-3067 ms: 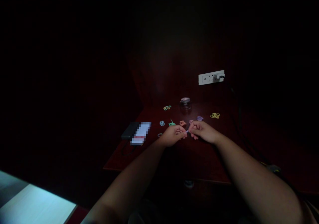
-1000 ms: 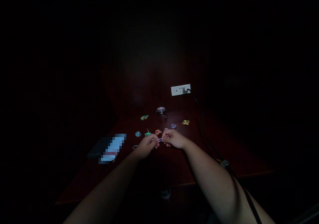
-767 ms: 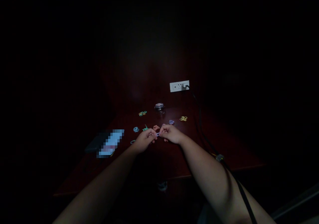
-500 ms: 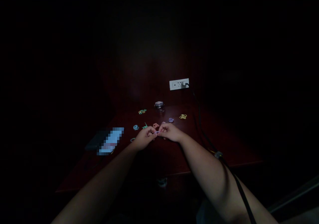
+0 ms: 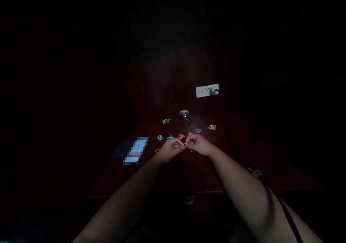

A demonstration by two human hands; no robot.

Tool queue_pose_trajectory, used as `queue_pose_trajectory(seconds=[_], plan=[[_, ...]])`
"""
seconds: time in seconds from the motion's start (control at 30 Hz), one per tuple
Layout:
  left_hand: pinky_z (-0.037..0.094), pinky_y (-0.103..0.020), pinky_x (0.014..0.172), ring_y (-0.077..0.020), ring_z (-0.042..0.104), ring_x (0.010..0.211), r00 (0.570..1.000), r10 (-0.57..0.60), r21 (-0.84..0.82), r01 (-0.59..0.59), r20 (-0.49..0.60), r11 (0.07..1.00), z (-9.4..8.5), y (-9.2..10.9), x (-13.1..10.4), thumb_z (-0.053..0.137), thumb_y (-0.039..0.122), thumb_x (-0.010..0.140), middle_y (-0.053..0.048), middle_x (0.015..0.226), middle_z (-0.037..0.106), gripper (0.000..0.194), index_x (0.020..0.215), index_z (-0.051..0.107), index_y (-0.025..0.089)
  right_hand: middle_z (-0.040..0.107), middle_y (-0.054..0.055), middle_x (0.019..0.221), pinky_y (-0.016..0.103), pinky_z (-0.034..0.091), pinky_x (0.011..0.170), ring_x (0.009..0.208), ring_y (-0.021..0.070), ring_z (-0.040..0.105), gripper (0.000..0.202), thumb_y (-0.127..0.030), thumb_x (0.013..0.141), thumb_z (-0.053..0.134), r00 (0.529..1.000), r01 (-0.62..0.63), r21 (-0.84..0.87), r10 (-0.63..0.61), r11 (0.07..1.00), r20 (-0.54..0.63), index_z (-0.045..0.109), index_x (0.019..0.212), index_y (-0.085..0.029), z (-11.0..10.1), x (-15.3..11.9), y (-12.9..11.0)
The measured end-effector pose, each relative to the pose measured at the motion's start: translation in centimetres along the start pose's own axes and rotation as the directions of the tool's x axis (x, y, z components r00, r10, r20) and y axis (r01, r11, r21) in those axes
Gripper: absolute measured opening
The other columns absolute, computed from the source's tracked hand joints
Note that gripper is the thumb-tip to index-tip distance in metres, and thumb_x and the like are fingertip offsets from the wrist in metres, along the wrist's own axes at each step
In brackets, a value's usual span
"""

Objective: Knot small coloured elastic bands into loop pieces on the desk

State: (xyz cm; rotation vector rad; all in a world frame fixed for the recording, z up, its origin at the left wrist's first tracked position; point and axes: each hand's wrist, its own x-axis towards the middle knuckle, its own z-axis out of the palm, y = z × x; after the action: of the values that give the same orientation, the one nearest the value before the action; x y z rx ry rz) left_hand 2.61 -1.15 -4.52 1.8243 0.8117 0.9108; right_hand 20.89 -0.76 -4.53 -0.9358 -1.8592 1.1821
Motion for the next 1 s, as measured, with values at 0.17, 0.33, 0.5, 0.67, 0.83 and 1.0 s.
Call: queue_pose_trajectory(seconds=[0.17, 0.33, 0.5, 0.67, 0.83, 1.0], plan=[[0.027, -0.016, 0.045, -0.0061, 0.043, 0.047, 0.999, -0.014, 0.059, 0.016, -0.041, 0.998, 0.01, -0.15, -0.09, 0.062, 0.03, 0.069, 0.003, 0.053, 0.05, 0.02, 0.074, 0.055, 0.012, 0.049, -0.005, 0.05, 0.019, 0.033, 0.042, 0.042, 0.0064, 0.045, 0.03, -0.041, 0.068, 0.064, 1.0, -0.007, -0.024, 0.007, 1.0, 0.005, 0.05, 0.069, -0.015, 0.08, -0.12, -0.29], [0.032, -0.017, 0.047, -0.0062, 0.047, 0.05, 0.999, -0.013, -0.024, 0.012, -0.044, 1.0, 0.24, -0.46, 0.15, 0.063, 0.023, 0.066, 0.0, 0.059, 0.054, 0.017, 0.072, 0.052, 0.011, 0.05, -0.004, 0.052, 0.019, 0.035, 0.043, 0.044, 0.0072, 0.047, 0.028, -0.041, 0.071, 0.06, 1.0, -0.001, -0.023, 0.001, 1.0, 0.016, 0.05, 0.07, -0.015, 0.13, -0.29, -0.87], [0.037, -0.018, 0.053, -0.0076, 0.053, 0.057, 0.999, 0.015, -0.038, -0.016, -0.033, 0.999, 0.23, -0.66, 0.3, 0.059, 0.013, 0.065, -0.003, 0.067, 0.059, 0.011, 0.073, 0.051, 0.011, 0.05, -0.004, 0.051, 0.019, 0.033, 0.042, 0.043, 0.0065, 0.046, 0.026, -0.039, 0.071, 0.06, 1.0, 0.003, -0.057, -0.002, 0.998, 0.009, 0.051, 0.069, -0.014, 0.21, -0.25, -0.76], [0.04, -0.019, 0.056, -0.0083, 0.055, 0.06, 0.999, 0.041, -0.06, -0.042, -0.029, 0.997, 0.26, -0.67, 0.31, 0.06, 0.012, 0.066, -0.003, 0.068, 0.06, 0.014, 0.076, 0.051, 0.011, 0.051, -0.003, 0.052, 0.018, 0.034, 0.042, 0.043, 0.0065, 0.046, 0.028, -0.04, 0.071, 0.06, 1.0, -0.001, -0.062, 0.002, 0.998, 0.004, 0.051, 0.07, -0.014, 0.25, -0.19, -0.34], [0.04, -0.019, 0.056, -0.0083, 0.055, 0.06, 0.999, 0.042, -0.066, -0.043, -0.029, 0.997, 0.27, -0.48, 0.24, 0.058, 0.012, 0.067, -0.003, 0.069, 0.06, 0.013, 0.077, 0.05, 0.011, 0.053, -0.003, 0.054, 0.018, 0.034, 0.042, 0.043, 0.0061, 0.046, 0.027, -0.039, 0.071, 0.061, 1.0, 0.001, -0.049, -0.001, 0.999, 0.003, 0.051, 0.071, -0.014, 0.22, -0.15, -0.16], [0.036, -0.017, 0.051, -0.0061, 0.05, 0.055, 0.998, 0.033, -0.01, -0.034, -0.061, 0.999, 0.13, -0.11, 0.17, 0.055, 0.011, 0.067, -0.001, 0.066, 0.058, 0.008, 0.074, 0.051, 0.012, 0.055, -0.002, 0.056, 0.017, 0.034, 0.041, 0.043, 0.0057, 0.046, 0.023, -0.035, 0.072, 0.059, 1.0, 0.006, -0.026, -0.006, 1.0, 0.015, 0.052, 0.071, -0.013, 0.13, -0.2, -0.27]])
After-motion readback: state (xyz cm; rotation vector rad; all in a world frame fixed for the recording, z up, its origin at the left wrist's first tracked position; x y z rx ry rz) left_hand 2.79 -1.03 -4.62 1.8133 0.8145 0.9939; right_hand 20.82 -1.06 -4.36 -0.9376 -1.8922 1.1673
